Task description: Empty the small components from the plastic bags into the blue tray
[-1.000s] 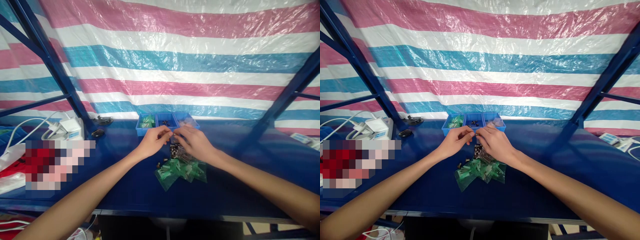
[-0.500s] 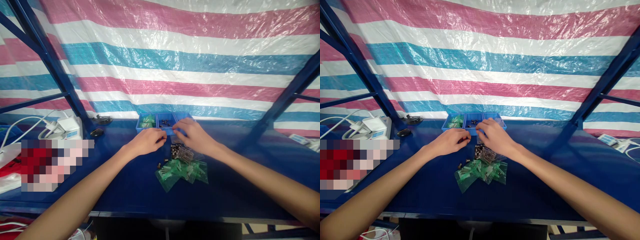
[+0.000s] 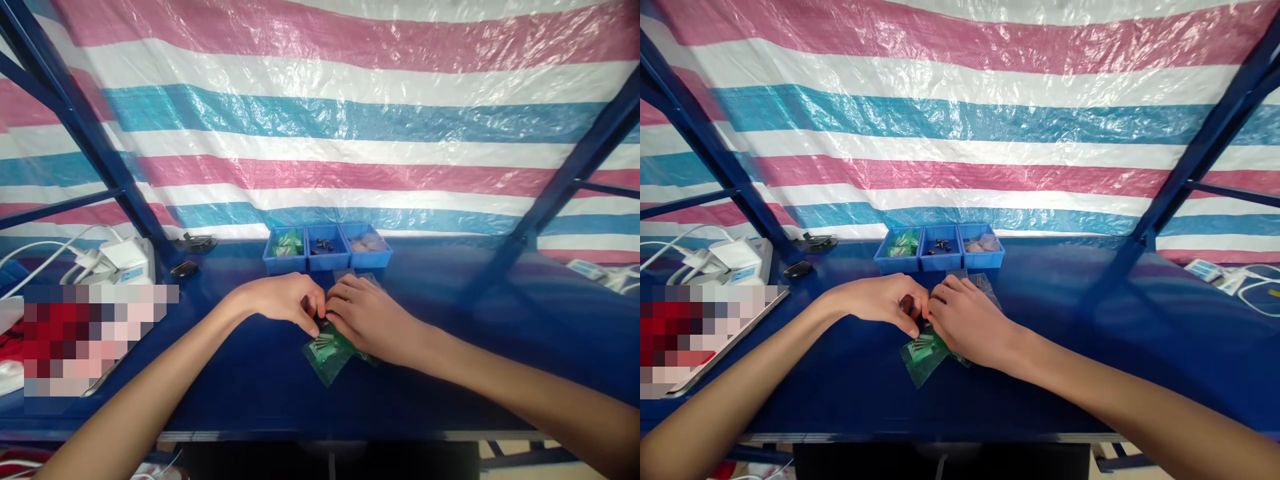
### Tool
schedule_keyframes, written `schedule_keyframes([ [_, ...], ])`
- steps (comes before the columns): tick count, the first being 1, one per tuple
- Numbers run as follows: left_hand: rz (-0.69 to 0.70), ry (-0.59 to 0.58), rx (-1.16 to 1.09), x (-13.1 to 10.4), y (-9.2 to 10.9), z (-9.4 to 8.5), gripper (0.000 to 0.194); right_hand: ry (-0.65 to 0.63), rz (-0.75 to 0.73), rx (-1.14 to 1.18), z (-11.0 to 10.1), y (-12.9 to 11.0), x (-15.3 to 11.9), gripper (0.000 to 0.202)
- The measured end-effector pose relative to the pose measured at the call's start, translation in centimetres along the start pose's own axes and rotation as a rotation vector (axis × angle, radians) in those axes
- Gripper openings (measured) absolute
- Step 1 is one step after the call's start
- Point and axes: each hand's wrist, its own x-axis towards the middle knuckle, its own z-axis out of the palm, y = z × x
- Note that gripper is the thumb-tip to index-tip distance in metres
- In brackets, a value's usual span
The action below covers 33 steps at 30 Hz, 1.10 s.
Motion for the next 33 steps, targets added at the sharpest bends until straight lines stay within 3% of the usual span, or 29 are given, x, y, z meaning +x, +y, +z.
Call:
schedule_keyframes([
  [4,-0.023,0.022,-0.038,0.2,-0.2,0.3,0.014,0.006,0.006,-0.105,-0.3,-0.9,-0.2,0.021],
  [9,-0.085,0.076,-0.102,-0.3,-0.4,0.0,0.018,-0.006,0.001,-0.077,-0.4,-1.0,-0.1,0.019],
  [21,-0.014,0.168,0.02,-0.4,-1.4,-0.9,0.028,-0.043,-0.01,0.161,0.5,0.4,0.6,0.023],
  [33,0.032,0.207,0.019,0.0,-1.3,-0.5,0.023,-0.011,0.032,0.126,1.5,1.1,0.8,0.019],
])
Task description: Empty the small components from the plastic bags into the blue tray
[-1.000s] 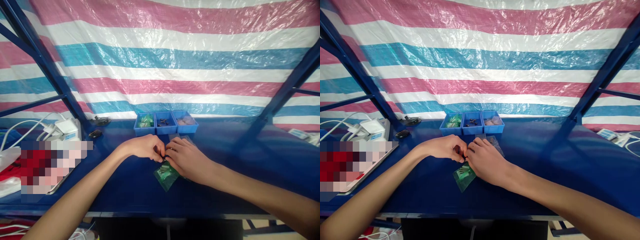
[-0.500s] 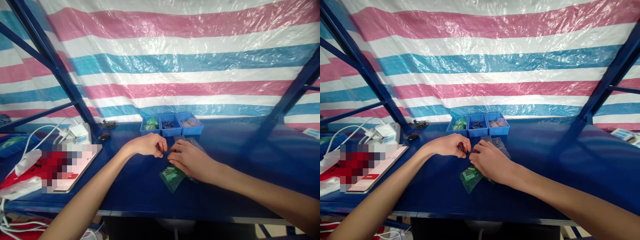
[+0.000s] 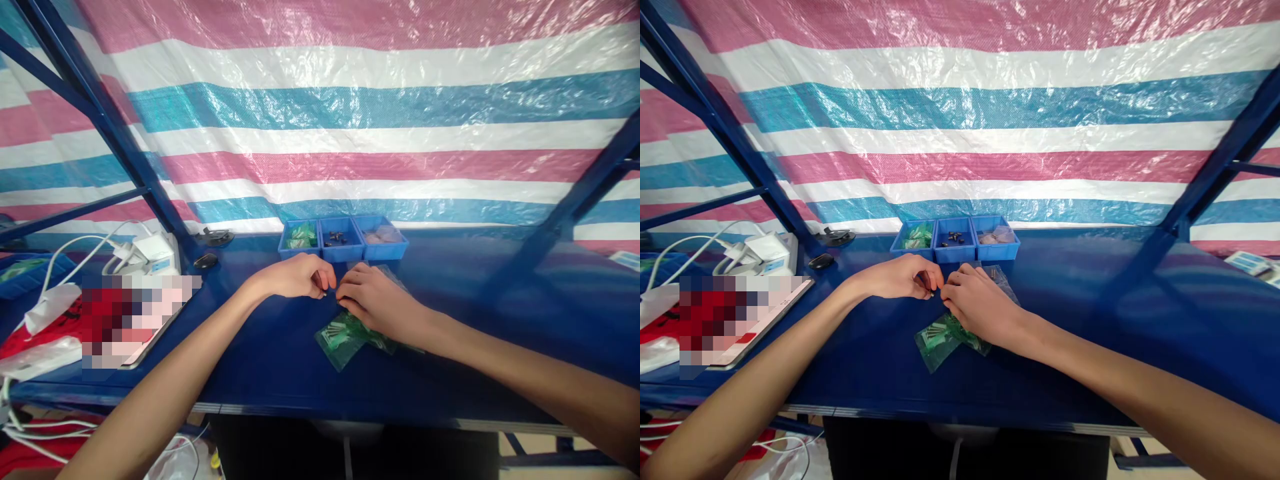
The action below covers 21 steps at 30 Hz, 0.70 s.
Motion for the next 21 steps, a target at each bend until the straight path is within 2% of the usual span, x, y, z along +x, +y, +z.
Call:
schedule_keyframes([
  [3,0.062,0.088,0.022,0.3,-0.3,0.6,0.022,0.02,0.023,0.012,-0.1,0.1,-0.2,0.019],
  [7,0.17,0.374,0.1,1.3,-0.8,2.0,0.023,0.085,0.063,0.008,-0.6,0.4,-0.4,0.021],
  [10,0.217,0.526,0.148,2.0,-1.1,3.2,0.022,0.137,0.09,-0.02,-0.9,0.9,-0.3,0.02],
  [15,0.288,0.604,0.121,2.3,-0.4,4.4,0.021,0.214,0.123,-0.049,-0.8,2.0,-0.1,0.02],
  [21,0.274,0.648,0.031,2.2,0.5,4.8,0.028,0.242,0.096,0.0,-0.6,3.0,0.0,0.02],
])
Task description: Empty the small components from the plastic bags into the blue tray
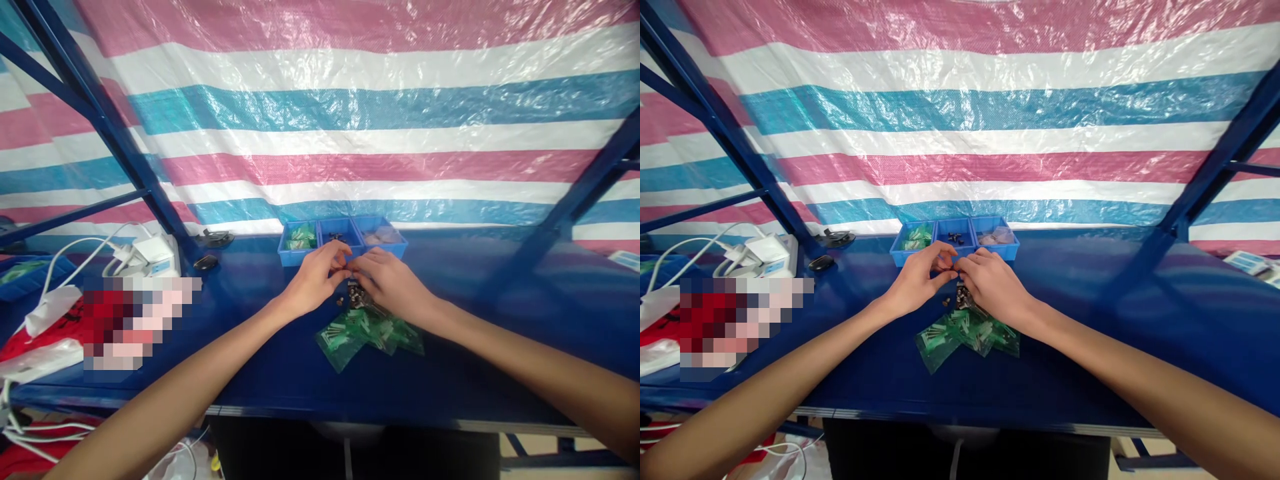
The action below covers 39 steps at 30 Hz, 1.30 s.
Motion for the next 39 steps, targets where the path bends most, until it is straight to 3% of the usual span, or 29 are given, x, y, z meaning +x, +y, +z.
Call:
schedule_keyframes([
  [5,-0.005,-0.001,-0.048,0.1,0.2,0.1,0.019,0.008,0.063,0.072,0.1,0.2,0.1,0.013],
  [10,-0.039,0.002,-0.135,0.1,0.2,0.2,0.014,0.039,0.096,0.094,-0.3,-0.3,0.1,0.018],
  [21,-0.048,0.028,-0.143,0.1,0.2,0.3,0.023,0.115,0.151,0.1,-0.7,-0.7,0.3,0.019],
  [29,-0.079,0.048,-0.229,0.1,-0.1,0.5,0.02,0.104,0.055,0.112,-0.3,0.4,0.2,0.018],
  [35,-0.106,-0.006,-0.239,0.2,0.3,0.2,0.006,0.057,0.215,0.331,-0.4,0.1,0.5,0.01],
  [39,-0.034,-0.01,-0.116,0.3,0.7,0.0,0.013,0.048,0.297,0.431,-0.7,-0.1,0.6,0.012],
])
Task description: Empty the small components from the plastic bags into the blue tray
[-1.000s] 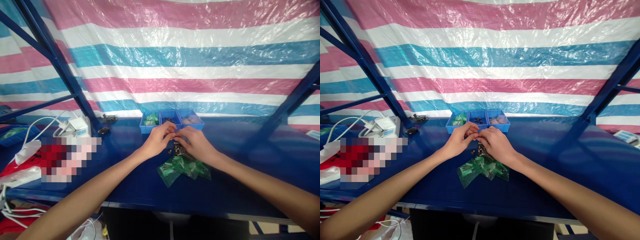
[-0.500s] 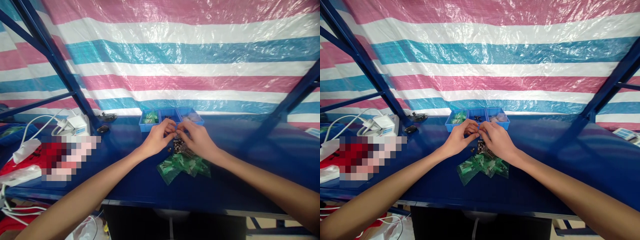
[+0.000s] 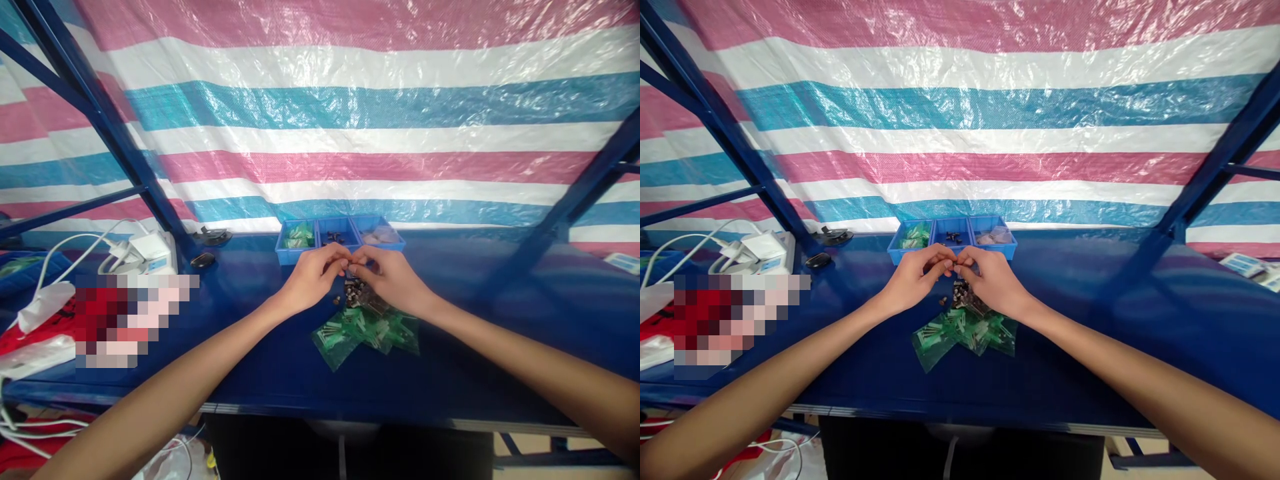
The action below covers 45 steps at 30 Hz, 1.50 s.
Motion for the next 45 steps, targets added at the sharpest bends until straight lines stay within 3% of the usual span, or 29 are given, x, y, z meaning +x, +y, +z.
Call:
schedule_keyframes([
  [4,0.114,0.069,0.195,0.0,0.1,-0.2,0.019,-0.004,0.053,0.094,-0.1,-0.2,0.1,0.015],
  [8,0.128,0.096,0.275,-0.1,0.1,-0.3,0.014,-0.013,0.031,0.117,-0.1,-0.6,0.0,0.021],
  [14,0.051,0.075,0.204,0.0,0.0,-0.1,0.014,0.074,-0.146,-0.049,-0.4,-0.5,-0.2,0.009],
  [17,0.001,0.045,0.145,0.2,-0.1,-0.1,0.016,0.084,-0.227,-0.122,-0.4,-0.1,-0.2,0.014],
  [24,-0.045,-0.014,0.119,0.2,0.2,-0.3,0.03,0.067,-0.302,-0.229,-0.5,0.4,-0.4,0.007],
  [29,-0.046,0.101,0.211,0.3,-0.2,-0.6,0.016,0.072,-0.363,-0.445,-1.0,1.6,3.2,0.017],
  [34,-0.007,0.122,0.338,0.4,-1.2,-1.3,0.014,0.077,-0.271,-0.638,-0.9,2.8,7.6,0.027],
  [36,0.021,0.098,0.372,0.4,-1.4,-1.5,0.015,0.068,-0.269,-0.647,-1.1,2.5,7.0,0.031],
  [42,0.08,-0.053,0.491,0.0,-1.6,-1.5,0.02,-0.064,-0.224,-0.629,-2.1,1.1,0.9,0.026],
  [45,0.081,-0.158,0.544,-0.3,-1.7,-1.4,0.027,-0.134,-0.164,-0.659,-2.1,1.5,-0.1,0.024],
])
